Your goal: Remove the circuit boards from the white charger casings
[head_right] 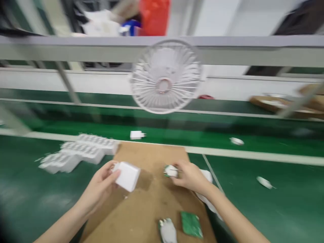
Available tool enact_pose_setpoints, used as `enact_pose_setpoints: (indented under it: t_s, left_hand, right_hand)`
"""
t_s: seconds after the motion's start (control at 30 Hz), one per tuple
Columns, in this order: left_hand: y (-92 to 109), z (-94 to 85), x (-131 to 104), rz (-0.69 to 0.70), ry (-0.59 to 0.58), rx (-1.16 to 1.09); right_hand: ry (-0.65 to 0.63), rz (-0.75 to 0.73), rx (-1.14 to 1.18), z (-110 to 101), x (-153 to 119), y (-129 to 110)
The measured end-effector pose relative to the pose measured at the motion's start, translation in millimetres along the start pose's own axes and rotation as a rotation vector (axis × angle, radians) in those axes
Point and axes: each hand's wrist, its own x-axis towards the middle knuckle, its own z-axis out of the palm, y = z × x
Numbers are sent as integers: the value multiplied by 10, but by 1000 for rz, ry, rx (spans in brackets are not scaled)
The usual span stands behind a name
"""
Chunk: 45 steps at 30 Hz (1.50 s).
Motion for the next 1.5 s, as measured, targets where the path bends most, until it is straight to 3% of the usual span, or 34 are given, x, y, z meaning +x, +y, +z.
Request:
enact_pose_setpoints:
  t_s: [0.1,0.2,0.33,0.53,0.63,0.73,0.83,0.97,1.1,1.23,1.4,1.5]
  left_hand:
    - [-206,147,-19,-269,50,-267]
    - [-294,178,-97,-376,75,-335]
    - [-254,129,-131,-416,96,-417]
    - [-182,29,-52,-390,127,-499]
    - [-177,-4,-31,-390,94,-503]
    - [-164,-17,-23,-393,104,-508]
    - [-132,-11,-25,-393,137,-536]
    - [-80,11,-53,-388,129,-654]
    - [-73,10,-83,-419,133,-752]
    - [-133,-8,-90,-443,141,-777]
    - [-215,-8,-105,-421,18,-720]
    - [-233,-10,-119,-416,-97,-696]
  right_hand:
    - [-22,47,56,-88,-368,-30]
    - [10,17,127,-99,-437,-251]
    - [-18,-35,184,-43,-436,-447]
    - [-268,-170,188,43,-112,-234]
    - [-321,-164,139,-3,28,-190]
    - [-241,4,36,14,17,-289]
    - [-170,209,-87,170,-83,-424]
    - [-183,278,-160,415,-166,-490]
    - [-114,217,-171,501,-154,-438]
    - [23,103,-203,438,-187,-388]
    - [214,-100,-150,66,-330,-472]
    - [285,-205,11,-193,-380,-606]
